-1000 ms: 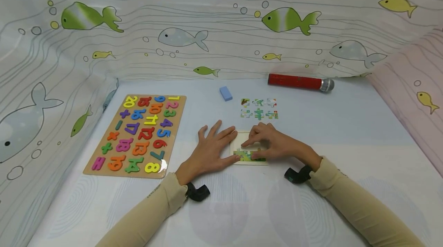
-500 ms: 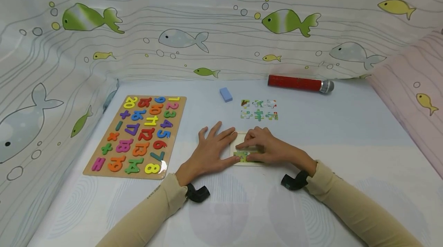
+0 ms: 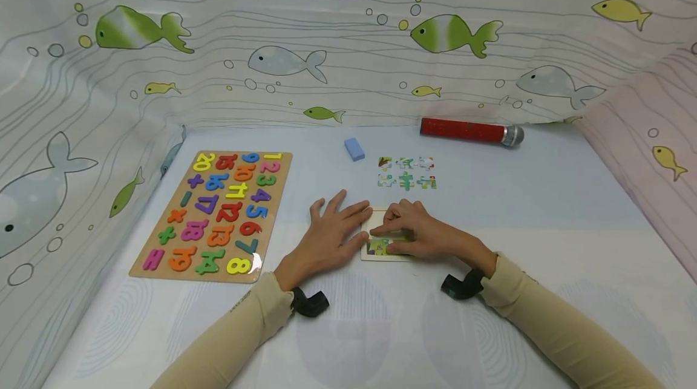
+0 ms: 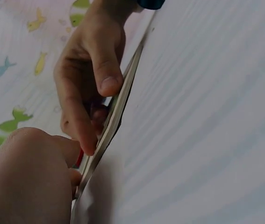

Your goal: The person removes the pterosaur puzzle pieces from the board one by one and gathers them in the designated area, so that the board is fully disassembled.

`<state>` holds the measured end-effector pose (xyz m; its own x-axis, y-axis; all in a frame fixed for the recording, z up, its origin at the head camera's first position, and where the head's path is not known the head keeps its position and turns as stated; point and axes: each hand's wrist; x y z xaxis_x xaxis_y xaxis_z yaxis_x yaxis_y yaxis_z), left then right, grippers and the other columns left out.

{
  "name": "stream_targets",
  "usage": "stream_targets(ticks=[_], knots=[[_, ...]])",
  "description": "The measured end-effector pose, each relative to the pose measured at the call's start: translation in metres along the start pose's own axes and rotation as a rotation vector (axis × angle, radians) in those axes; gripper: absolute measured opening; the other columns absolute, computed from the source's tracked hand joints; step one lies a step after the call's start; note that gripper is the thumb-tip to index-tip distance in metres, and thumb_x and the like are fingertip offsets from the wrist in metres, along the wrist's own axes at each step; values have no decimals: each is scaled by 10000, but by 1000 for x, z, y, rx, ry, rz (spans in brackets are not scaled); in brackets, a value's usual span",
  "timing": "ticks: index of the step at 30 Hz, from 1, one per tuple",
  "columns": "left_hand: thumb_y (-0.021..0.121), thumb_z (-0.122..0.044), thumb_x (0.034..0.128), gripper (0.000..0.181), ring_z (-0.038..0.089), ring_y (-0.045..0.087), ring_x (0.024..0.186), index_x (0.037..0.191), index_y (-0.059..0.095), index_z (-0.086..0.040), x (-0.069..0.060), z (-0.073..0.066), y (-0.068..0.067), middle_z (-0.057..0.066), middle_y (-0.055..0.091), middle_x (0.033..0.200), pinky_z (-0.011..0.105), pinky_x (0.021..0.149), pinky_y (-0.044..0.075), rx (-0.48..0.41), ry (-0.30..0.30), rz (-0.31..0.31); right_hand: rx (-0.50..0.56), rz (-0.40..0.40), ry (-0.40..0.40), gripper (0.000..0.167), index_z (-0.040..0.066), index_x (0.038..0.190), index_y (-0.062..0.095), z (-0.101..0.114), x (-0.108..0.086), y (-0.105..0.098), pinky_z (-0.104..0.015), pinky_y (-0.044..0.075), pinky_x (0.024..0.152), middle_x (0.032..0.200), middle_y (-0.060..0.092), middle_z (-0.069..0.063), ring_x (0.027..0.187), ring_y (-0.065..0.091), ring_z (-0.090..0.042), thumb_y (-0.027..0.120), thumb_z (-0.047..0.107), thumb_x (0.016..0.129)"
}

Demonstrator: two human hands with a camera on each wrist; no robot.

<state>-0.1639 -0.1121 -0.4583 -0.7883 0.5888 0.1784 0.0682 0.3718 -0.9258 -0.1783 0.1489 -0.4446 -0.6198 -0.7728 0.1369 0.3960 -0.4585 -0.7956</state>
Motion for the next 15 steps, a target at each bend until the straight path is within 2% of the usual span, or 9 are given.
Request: stream_targets(ticks=[4, 8, 15], knots=[[423, -441, 1063, 509, 406, 230, 1555, 1528, 492, -245, 4, 4, -1, -64, 453, 1604, 704, 1147, 121, 31, -5, -4, 3, -8, 4, 368, 244, 1263, 744, 1, -1, -1, -350, 263, 814, 1036, 576, 60, 913, 400, -82, 782, 250, 897], [459, -450, 1050, 508, 411, 268, 1537, 1512, 515, -248, 8, 8, -4, -42, 476, 1589, 709, 1138, 143, 55, -8, -26, 6, -9, -1, 365, 248, 1262, 744, 1, -1, -2, -353, 265, 811, 1038, 581, 56, 919, 406, -87, 780, 249, 899], [525, -495, 1016, 517, 413, 294, 1526, 1468, 570, -248, 13, 17, -6, -30, 501, 1572, 703, 1139, 163, 50, -7, -40, 0, 6, 9, 352, 259, 1263, 743, 2, 0, -1, -354, 275, 821, 1043, 589, 52, 927, 416, -93, 761, 226, 914]])
Point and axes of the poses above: each hand's wrist, its own x-axis towards the middle knuckle, its own y-axis out of the palm, z = x × y
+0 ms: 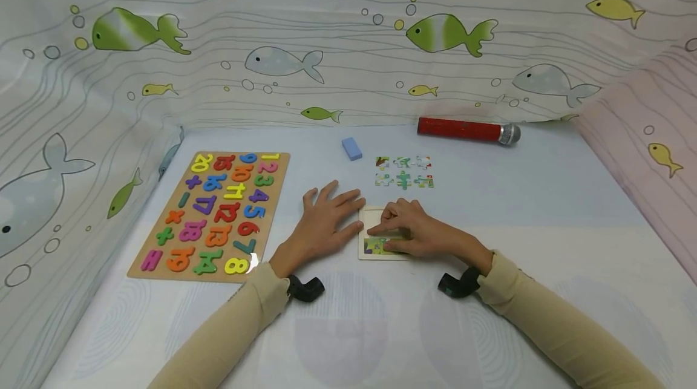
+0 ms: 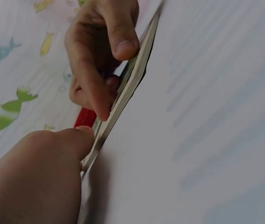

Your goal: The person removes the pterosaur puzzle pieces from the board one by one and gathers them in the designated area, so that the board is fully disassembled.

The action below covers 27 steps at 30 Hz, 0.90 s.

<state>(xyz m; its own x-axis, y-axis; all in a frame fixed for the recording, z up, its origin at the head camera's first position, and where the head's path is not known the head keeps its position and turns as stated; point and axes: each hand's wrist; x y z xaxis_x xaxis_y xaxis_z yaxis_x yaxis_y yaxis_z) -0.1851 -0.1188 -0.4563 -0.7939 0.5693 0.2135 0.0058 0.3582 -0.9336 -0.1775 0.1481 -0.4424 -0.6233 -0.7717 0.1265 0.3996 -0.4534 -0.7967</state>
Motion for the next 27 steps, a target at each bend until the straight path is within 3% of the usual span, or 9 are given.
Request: stream_targets(ticks=[12, 27], knots=[[526, -530, 1009, 542, 411, 250, 1549, 1497, 530, -294, 1, 5, 4, -56, 460, 1597, 685, 1134, 162, -29, 52, 31, 8, -11, 18, 338, 266, 1243, 754, -2, 0, 2, -355, 264, 809, 1031, 580, 66, 900, 399, -94, 768, 222, 909], [500, -572, 995, 598, 404, 196, 1572, 1532, 474, -311, -3, 2, 2, -46, 382, 1640, 731, 1154, 114, -2, 53, 78, 45, -24, 67, 336, 256, 1216, 770, 5, 0, 2, -363, 256, 814, 1016, 592, 46, 901, 420, -117, 798, 209, 884]])
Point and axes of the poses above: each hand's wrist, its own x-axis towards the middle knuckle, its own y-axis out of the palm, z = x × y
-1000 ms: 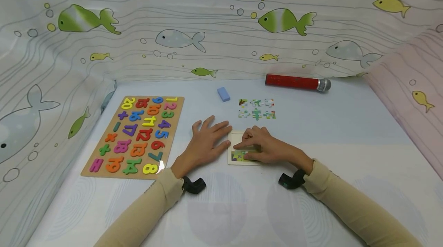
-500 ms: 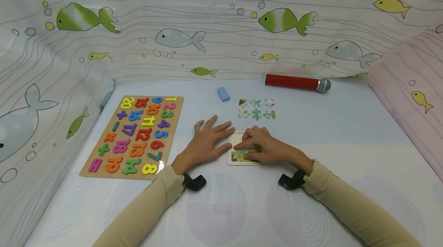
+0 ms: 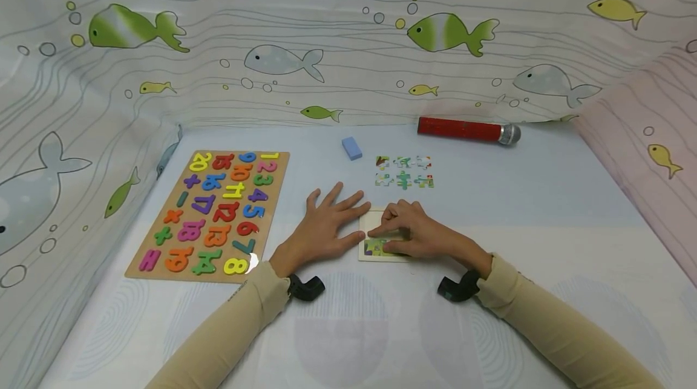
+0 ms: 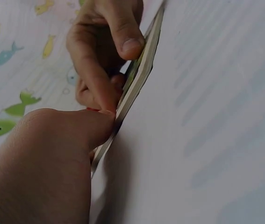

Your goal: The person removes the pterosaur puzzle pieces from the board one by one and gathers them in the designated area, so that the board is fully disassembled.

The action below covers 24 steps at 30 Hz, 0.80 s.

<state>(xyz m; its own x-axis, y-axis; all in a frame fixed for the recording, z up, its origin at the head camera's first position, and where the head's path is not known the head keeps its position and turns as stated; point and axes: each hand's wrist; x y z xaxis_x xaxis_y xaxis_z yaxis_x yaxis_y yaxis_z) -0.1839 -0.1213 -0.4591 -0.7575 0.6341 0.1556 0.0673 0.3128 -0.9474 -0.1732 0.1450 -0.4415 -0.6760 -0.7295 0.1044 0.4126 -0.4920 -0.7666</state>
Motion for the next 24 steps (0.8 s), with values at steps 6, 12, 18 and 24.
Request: stream_targets(ticks=[6, 12, 18, 24], knots=[[514, -567, 990, 594, 410, 186, 1572, 1526, 482, -314, -1, -1, 0, -44, 383, 1641, 739, 1157, 106, -9, -7, -1, 21, 10, 13, 321, 262, 1200, 776, -1, 1, -1, -363, 259, 814, 1020, 598, 56, 907, 426, -109, 803, 225, 882], [503, -588, 988, 602, 496, 83, 1564, 1539, 449, -352, -1, 0, 0, -67, 354, 1653, 750, 1160, 41, -7, -35, 9, 47, 23, 28, 318, 259, 1191, 778, -2, 3, -3, -369, 255, 807, 1017, 615, 54, 908, 443, -125, 809, 226, 876], [500, -599, 985, 605, 519, 98, 1552, 1539, 444, -361, -1, -1, -1, -65, 361, 1649, 756, 1158, 44, 7, -37, 15, 85, 18, 48, 313, 244, 1169, 788, -2, 4, -3, -379, 245, 811, 1028, 642, 41, 904, 448, -148, 820, 195, 862], [487, -606, 986, 606, 519, 104, 1551, 1539, 444, -364, -2, -2, 0, -64, 365, 1646, 757, 1159, 44, 3, -42, 21, 117, 17, 64, 309, 240, 1170, 786, 0, 3, -1, -388, 243, 813, 1028, 647, 36, 906, 452, -161, 814, 193, 866]])
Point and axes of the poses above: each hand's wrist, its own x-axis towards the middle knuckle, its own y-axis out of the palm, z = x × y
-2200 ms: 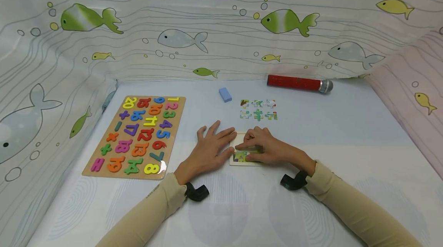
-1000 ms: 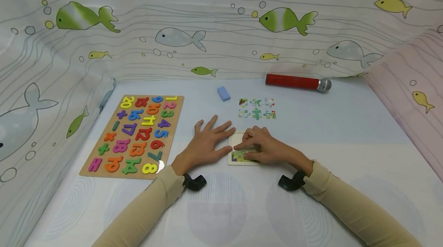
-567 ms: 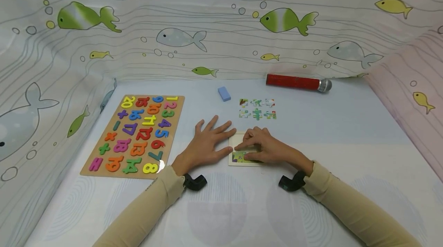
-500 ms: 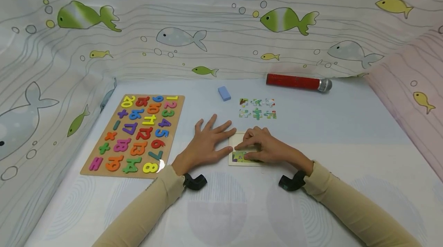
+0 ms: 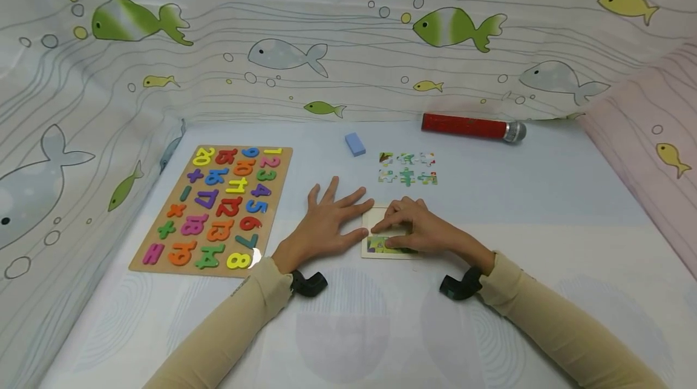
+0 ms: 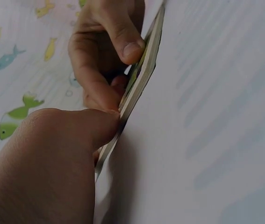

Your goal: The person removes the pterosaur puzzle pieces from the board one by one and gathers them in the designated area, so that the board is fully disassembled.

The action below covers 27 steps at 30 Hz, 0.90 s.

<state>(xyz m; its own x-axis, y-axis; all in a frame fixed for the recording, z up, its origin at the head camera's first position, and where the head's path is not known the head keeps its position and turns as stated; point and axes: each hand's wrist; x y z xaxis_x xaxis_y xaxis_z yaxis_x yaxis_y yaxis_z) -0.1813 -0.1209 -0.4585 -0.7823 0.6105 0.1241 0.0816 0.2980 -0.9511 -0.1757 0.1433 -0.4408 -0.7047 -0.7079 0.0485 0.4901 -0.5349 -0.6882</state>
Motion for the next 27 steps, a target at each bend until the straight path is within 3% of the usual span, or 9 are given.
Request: stream_targets(ticks=[15, 27], knots=[[493, -605, 980, 608, 513, 120, 1552, 1536, 450, -364, 0, 1, 2, -70, 371, 1643, 755, 1157, 41, 2, -2, -9, -9, -17, -5, 319, 280, 1161, 778, -1, 1, 1, -382, 245, 806, 1054, 682, 68, 918, 471, -134, 827, 205, 855], [489, -602, 980, 609, 498, 106, 1559, 1538, 447, -362, 0, 1, 1, -72, 365, 1645, 753, 1158, 37, -7, -3, -1, 21, -46, -106, 337, 232, 1183, 738, -1, -1, 3, -373, 263, 796, 1025, 705, 94, 943, 512, -138, 825, 191, 860]])
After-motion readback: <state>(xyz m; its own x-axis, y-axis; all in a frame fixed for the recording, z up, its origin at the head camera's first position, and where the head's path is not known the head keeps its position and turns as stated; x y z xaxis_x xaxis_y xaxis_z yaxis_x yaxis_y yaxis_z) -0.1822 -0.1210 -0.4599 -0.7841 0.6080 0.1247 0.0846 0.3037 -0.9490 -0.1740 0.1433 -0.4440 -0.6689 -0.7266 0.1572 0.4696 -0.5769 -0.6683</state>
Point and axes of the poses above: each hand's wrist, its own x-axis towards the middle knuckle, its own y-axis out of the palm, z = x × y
